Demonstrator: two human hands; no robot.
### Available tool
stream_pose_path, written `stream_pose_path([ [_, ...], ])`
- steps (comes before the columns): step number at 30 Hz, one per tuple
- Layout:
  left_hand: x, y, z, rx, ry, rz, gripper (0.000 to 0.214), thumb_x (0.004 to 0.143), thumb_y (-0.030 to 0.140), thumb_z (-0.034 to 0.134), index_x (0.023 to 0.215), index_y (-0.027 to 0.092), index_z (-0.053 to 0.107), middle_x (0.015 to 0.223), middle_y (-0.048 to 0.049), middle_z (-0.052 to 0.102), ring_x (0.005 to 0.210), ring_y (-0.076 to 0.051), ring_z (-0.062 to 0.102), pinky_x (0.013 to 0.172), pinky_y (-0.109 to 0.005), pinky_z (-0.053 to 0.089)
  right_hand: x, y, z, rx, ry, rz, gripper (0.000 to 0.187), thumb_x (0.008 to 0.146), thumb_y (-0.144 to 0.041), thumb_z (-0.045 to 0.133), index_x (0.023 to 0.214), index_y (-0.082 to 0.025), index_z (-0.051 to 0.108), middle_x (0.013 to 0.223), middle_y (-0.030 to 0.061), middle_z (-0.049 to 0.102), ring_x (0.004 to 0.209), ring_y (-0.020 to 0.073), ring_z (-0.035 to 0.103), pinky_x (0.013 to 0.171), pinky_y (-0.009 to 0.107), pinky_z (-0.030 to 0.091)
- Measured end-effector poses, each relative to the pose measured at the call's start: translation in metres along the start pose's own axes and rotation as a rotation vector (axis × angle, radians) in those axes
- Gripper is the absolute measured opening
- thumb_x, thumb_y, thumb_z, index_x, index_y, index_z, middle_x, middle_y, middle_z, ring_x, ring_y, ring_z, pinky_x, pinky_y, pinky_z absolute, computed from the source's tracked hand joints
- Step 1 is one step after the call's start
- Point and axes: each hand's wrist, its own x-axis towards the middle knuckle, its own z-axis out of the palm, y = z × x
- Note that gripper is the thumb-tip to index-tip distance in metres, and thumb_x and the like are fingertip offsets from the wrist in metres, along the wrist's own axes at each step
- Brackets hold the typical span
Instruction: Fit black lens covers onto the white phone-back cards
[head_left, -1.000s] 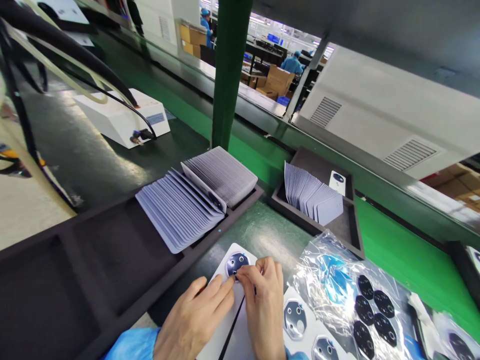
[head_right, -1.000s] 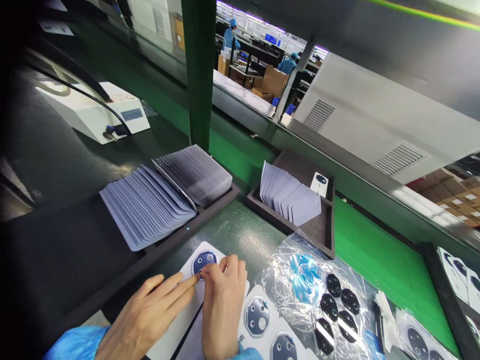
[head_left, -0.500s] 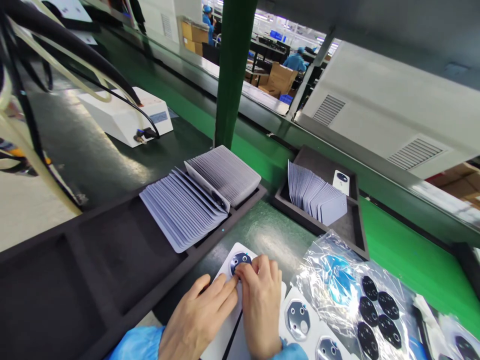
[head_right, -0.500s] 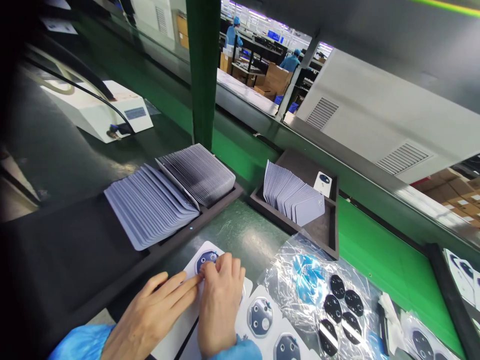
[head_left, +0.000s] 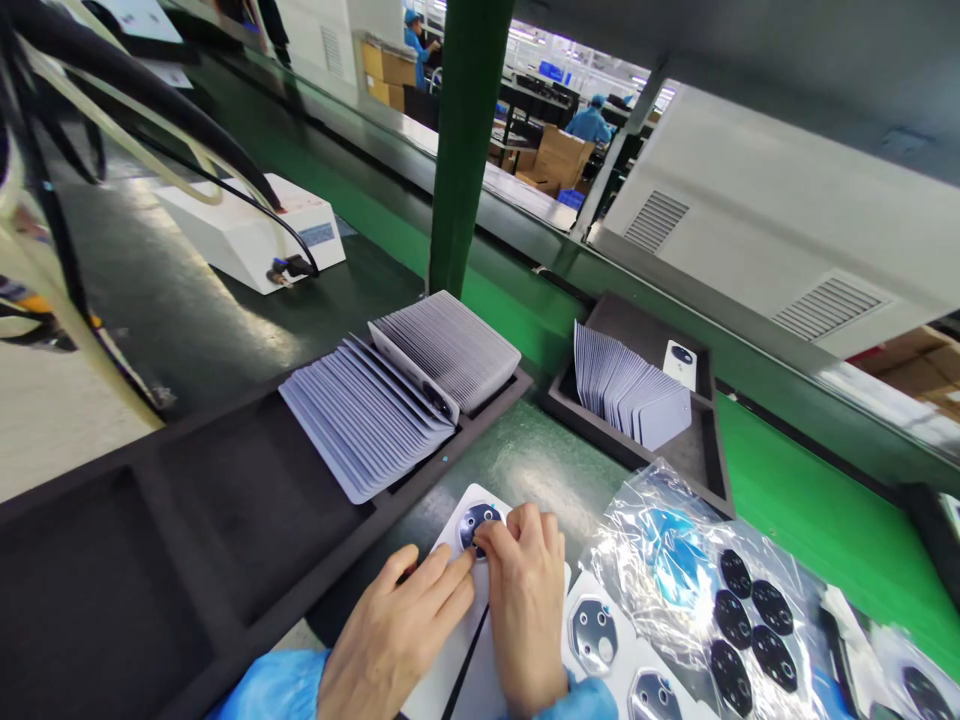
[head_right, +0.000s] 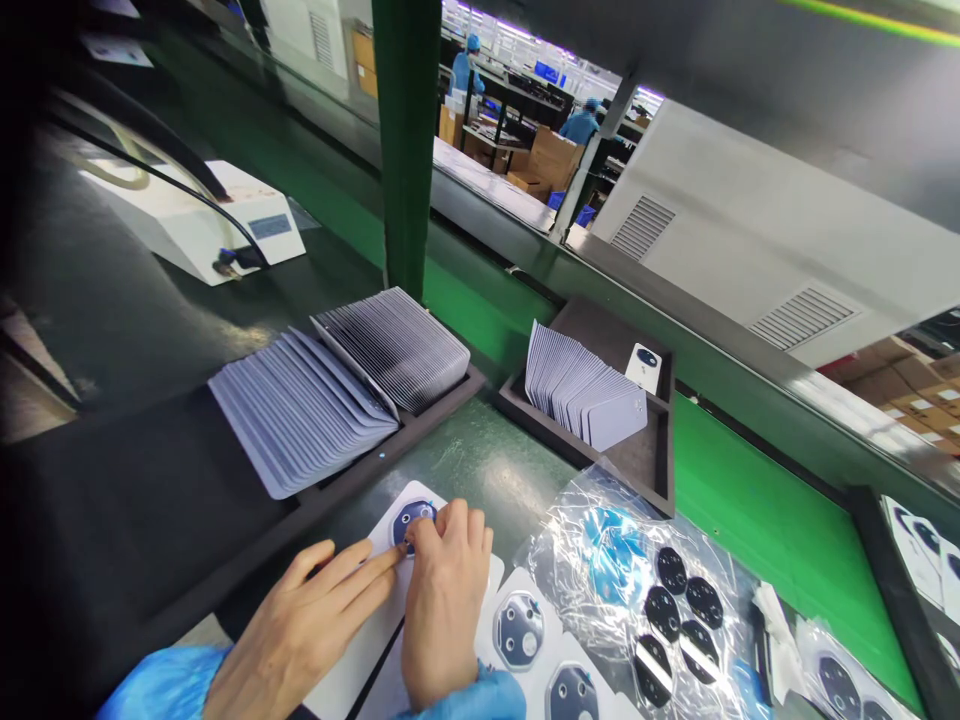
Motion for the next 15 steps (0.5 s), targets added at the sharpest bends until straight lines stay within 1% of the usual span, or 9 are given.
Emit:
stream_pose_path([
  [3, 0.000, 0.000, 0.000, -0.024, 0.020, 0.004, 0.054, 0.100, 0.006, 0.018, 0.081, 0.020, 0.067, 0.088, 0.0035, 0.075, 0.087, -0.014, 0.058, 0.080, -0.033, 0.034, 0.002, 0.007, -0.002, 0.164, -0.013, 0.082, 0.020, 0.083, -0.010, 0.060, 0.068, -0.023, 0.061, 0.072, -0.0002, 0.048, 0.068, 0.0179, 0.043, 0.060, 0.030, 0.033],
  [5, 0.000, -0.002, 0.001, -0.056, 0.024, 0.005, 0.053, 0.101, 0.009, 0.018, 0.081, 0.019, 0.067, 0.091, 0.0026, 0.075, 0.088, -0.015, 0.058, 0.080, -0.033, 0.034, 0.003, 0.014, -0.008, 0.308, 0.037, 0.173, 0.019, 0.087, -0.016, 0.058, 0.070, -0.024, 0.064, 0.072, -0.0004, 0.050, 0.071, 0.0185, 0.047, 0.063, 0.031, 0.036],
  [7, 0.000, -0.003, 0.001, -0.094, 0.016, 0.007, 0.052, 0.101, 0.011, 0.019, 0.082, 0.019, 0.067, 0.094, 0.0020, 0.075, 0.089, -0.016, 0.058, 0.081, -0.034, 0.034, 0.002, 0.020, -0.016, 0.402, 0.082, 0.256, 0.017, 0.088, -0.023, 0.057, 0.074, -0.025, 0.065, 0.073, -0.0001, 0.052, 0.073, 0.0192, 0.050, 0.067, 0.032, 0.038],
  [9, -0.001, -0.005, 0.001, -0.122, 0.007, 0.005, 0.051, 0.100, 0.009, 0.020, 0.083, 0.019, 0.067, 0.094, 0.0016, 0.075, 0.089, -0.017, 0.058, 0.081, -0.034, 0.034, 0.001, 0.024, -0.022, 0.441, 0.102, 0.307, 0.018, 0.088, -0.029, 0.056, 0.074, -0.025, 0.066, 0.073, 0.0001, 0.054, 0.073, 0.0196, 0.052, 0.067, 0.033, 0.039],
  [11, -0.001, -0.008, 0.001, -0.120, -0.005, -0.035, 0.049, 0.098, 0.006, 0.021, 0.086, 0.018, 0.067, 0.095, 0.0010, 0.075, 0.089, -0.018, 0.058, 0.080, -0.034, 0.035, 0.001, 0.025, -0.024, 0.456, 0.116, 0.341, 0.021, 0.088, -0.034, 0.056, 0.072, -0.025, 0.067, 0.071, -0.0001, 0.053, 0.071, 0.0195, 0.052, 0.066, 0.032, 0.039],
  [13, 0.000, -0.009, 0.001, -0.102, -0.012, -0.086, 0.047, 0.097, 0.004, 0.024, 0.089, 0.018, 0.067, 0.096, 0.0002, 0.075, 0.090, -0.019, 0.058, 0.080, -0.035, 0.035, 0.001, 0.024, -0.023, 0.465, 0.120, 0.354, 0.022, 0.088, -0.035, 0.056, 0.071, -0.026, 0.067, 0.070, -0.0004, 0.053, 0.070, 0.0195, 0.052, 0.066, 0.032, 0.039],
  [15, 0.001, -0.010, 0.002, -0.092, -0.010, -0.112, 0.045, 0.097, 0.005, 0.026, 0.090, 0.018, 0.068, 0.097, -0.0001, 0.074, 0.091, -0.020, 0.058, 0.080, -0.035, 0.035, 0.002, 0.023, -0.022, 0.469, 0.097, 0.347, 0.020, 0.088, -0.034, 0.057, 0.072, -0.026, 0.067, 0.071, 0.0001, 0.055, 0.072, 0.0199, 0.053, 0.067, 0.033, 0.039],
])
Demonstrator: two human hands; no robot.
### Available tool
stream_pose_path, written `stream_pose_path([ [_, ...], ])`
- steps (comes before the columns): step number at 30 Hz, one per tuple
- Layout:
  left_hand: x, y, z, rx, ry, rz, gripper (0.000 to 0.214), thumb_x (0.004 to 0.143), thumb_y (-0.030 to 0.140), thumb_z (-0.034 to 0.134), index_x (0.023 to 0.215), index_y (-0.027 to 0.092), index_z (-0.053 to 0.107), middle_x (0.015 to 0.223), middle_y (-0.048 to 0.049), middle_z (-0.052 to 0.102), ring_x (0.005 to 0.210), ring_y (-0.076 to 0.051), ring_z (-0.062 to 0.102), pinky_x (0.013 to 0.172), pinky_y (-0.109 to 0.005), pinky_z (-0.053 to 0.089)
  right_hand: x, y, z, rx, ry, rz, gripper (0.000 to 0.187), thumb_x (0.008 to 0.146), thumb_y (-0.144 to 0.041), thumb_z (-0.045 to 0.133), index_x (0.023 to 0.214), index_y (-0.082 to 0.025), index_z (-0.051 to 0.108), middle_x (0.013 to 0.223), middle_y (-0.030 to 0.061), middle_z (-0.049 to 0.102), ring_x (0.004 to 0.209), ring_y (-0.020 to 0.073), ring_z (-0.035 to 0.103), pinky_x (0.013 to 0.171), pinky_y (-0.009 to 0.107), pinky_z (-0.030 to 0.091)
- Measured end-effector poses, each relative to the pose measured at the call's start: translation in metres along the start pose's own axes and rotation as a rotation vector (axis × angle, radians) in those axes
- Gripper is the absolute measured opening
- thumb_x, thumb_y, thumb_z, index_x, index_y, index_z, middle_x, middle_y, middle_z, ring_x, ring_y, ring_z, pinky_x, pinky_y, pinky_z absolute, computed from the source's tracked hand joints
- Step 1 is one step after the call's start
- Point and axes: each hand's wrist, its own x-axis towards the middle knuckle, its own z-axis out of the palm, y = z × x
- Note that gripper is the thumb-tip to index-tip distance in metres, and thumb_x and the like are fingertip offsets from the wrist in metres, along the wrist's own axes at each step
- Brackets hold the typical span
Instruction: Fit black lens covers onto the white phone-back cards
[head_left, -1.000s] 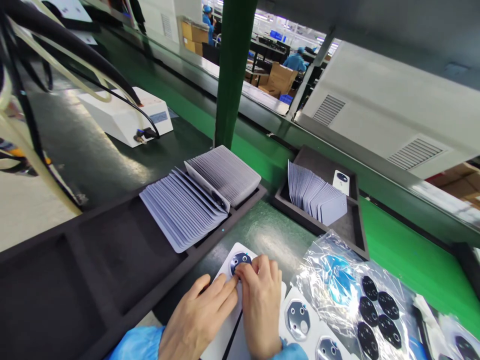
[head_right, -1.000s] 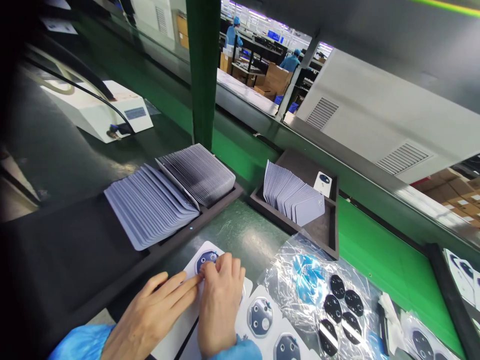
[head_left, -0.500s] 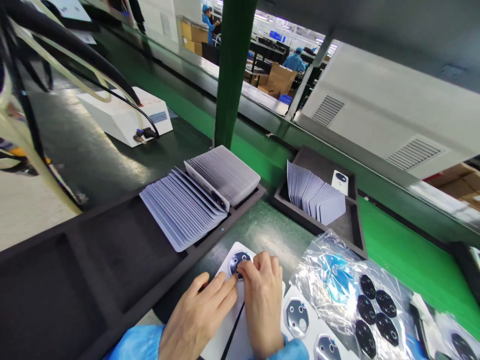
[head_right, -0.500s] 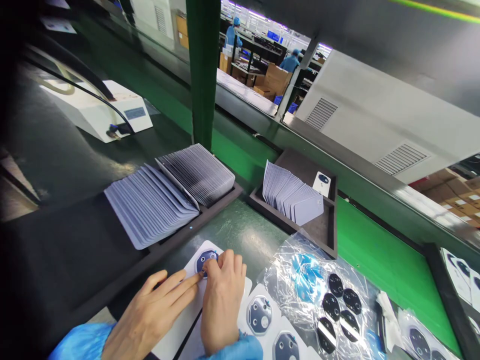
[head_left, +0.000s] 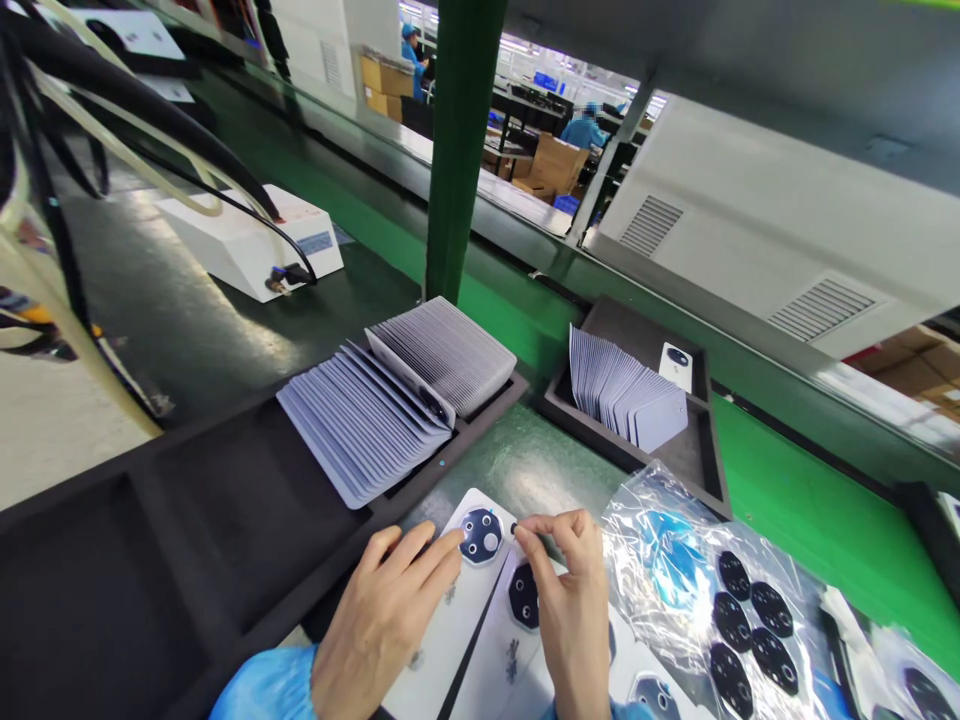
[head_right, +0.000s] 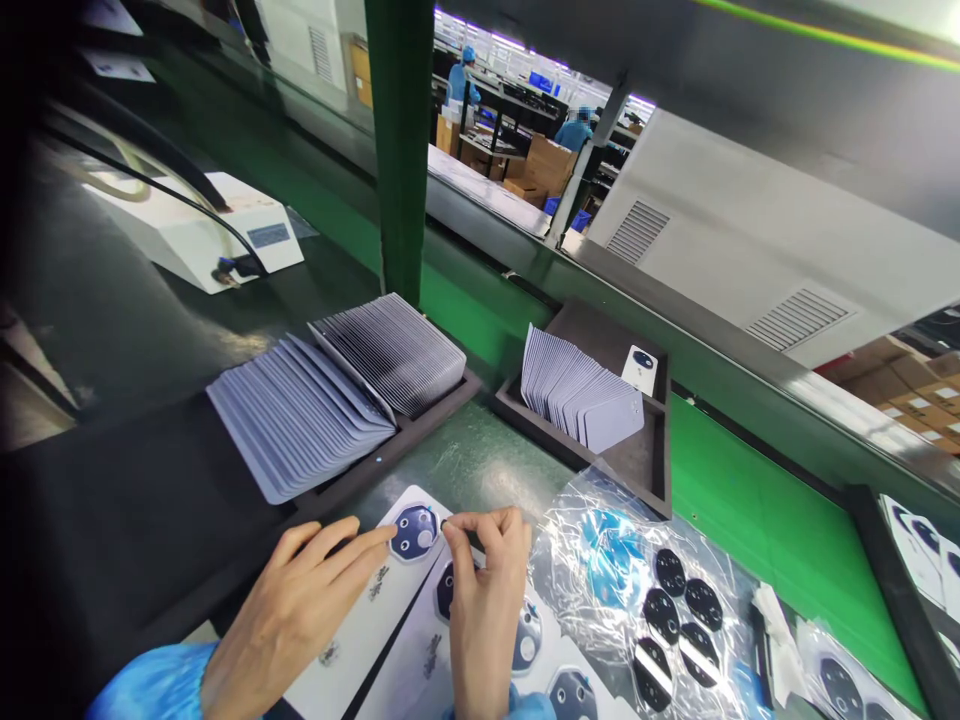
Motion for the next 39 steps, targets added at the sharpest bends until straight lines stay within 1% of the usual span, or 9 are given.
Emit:
stream_pose_path([
  [6, 0.001, -0.001, 0.004, -0.008, -0.017, 0.041, 0.042, 0.097, 0.006, 0.029, 0.091, 0.018, 0.068, 0.101, -0.0003, 0.074, 0.094, -0.020, 0.057, 0.082, -0.035, 0.036, 0.001, -0.001, 0.009, -0.023, -0.001, -0.038, 0.023, 0.090, -0.035, 0.054, 0.073, -0.026, 0.066, 0.072, 0.0009, 0.056, 0.073, 0.0206, 0.051, 0.066, 0.034, 0.038],
  [10, 0.001, -0.002, 0.004, 0.012, -0.030, 0.061, 0.044, 0.095, 0.003, 0.027, 0.091, 0.017, 0.069, 0.101, -0.0005, 0.074, 0.094, -0.020, 0.057, 0.081, -0.035, 0.036, 0.000, -0.002, 0.017, -0.062, -0.020, -0.061, 0.021, 0.092, -0.029, 0.053, 0.075, -0.025, 0.064, 0.074, 0.0010, 0.055, 0.073, 0.0198, 0.049, 0.066, 0.033, 0.038],
  [16, 0.004, 0.000, 0.002, 0.118, -0.017, 0.113, 0.050, 0.088, -0.005, 0.026, 0.088, 0.020, 0.070, 0.094, 0.0009, 0.075, 0.091, -0.018, 0.059, 0.081, -0.034, 0.035, -0.003, -0.009, 0.028, -0.327, -0.058, -0.284, 0.024, 0.092, -0.017, 0.049, 0.072, -0.023, 0.060, 0.074, 0.0011, 0.048, 0.068, 0.0181, 0.043, 0.059, 0.030, 0.033],
  [22, 0.004, 0.001, 0.003, 0.138, -0.014, 0.124, 0.050, 0.090, -0.002, 0.025, 0.087, 0.019, 0.071, 0.092, 0.0002, 0.075, 0.090, -0.018, 0.059, 0.082, -0.034, 0.035, -0.002, -0.009, 0.040, -0.521, -0.082, -0.438, 0.024, 0.087, -0.006, 0.049, 0.070, -0.021, 0.058, 0.071, 0.0022, 0.049, 0.066, 0.0188, 0.042, 0.057, 0.032, 0.030],
  [25, 0.003, 0.000, 0.003, 0.130, -0.017, 0.120, 0.050, 0.090, -0.002, 0.025, 0.087, 0.019, 0.070, 0.093, 0.0006, 0.075, 0.090, -0.018, 0.060, 0.082, -0.035, 0.035, 0.003, -0.008, 0.040, -0.416, -0.111, -0.361, 0.024, 0.085, -0.007, 0.056, 0.067, -0.022, 0.060, 0.071, 0.0014, 0.050, 0.068, 0.0181, 0.044, 0.058, 0.030, 0.032],
  [28, 0.003, 0.000, 0.003, 0.116, -0.024, 0.107, 0.050, 0.091, -0.002, 0.025, 0.087, 0.019, 0.070, 0.093, 0.0005, 0.075, 0.090, -0.018, 0.059, 0.082, -0.035, 0.035, 0.006, -0.011, 0.038, -0.317, -0.069, -0.255, 0.021, 0.083, -0.008, 0.060, 0.067, -0.022, 0.062, 0.072, 0.0009, 0.049, 0.070, 0.0178, 0.044, 0.060, 0.029, 0.035],
  [30, 0.003, 0.000, 0.003, 0.101, -0.022, 0.104, 0.051, 0.093, -0.001, 0.024, 0.087, 0.019, 0.071, 0.092, 0.0003, 0.076, 0.090, -0.018, 0.059, 0.082, -0.035, 0.035, 0.006, -0.012, 0.038, -0.383, -0.052, -0.291, 0.019, 0.083, -0.008, 0.061, 0.069, -0.021, 0.062, 0.072, 0.0012, 0.049, 0.069, 0.0184, 0.043, 0.060, 0.030, 0.033],
  [33, 0.003, 0.000, 0.003, 0.085, -0.019, 0.092, 0.052, 0.096, 0.003, 0.022, 0.087, 0.018, 0.071, 0.092, 0.0000, 0.076, 0.090, -0.019, 0.060, 0.083, -0.036, 0.035, 0.004, -0.012, 0.037, -0.481, -0.099, -0.364, 0.019, 0.080, -0.008, 0.064, 0.066, -0.022, 0.061, 0.071, 0.0013, 0.049, 0.067, 0.0186, 0.042, 0.057, 0.030, 0.031],
  [39, 0.005, 0.000, 0.001, 0.059, -0.018, 0.088, 0.052, 0.097, 0.004, 0.022, 0.087, 0.018, 0.071, 0.092, 0.0000, 0.076, 0.089, -0.019, 0.060, 0.083, -0.036, 0.034, 0.005, -0.009, 0.040, -0.476, -0.091, -0.335, 0.018, 0.078, -0.008, 0.068, 0.067, -0.022, 0.063, 0.071, 0.0013, 0.050, 0.068, 0.0184, 0.044, 0.058, 0.030, 0.032],
])
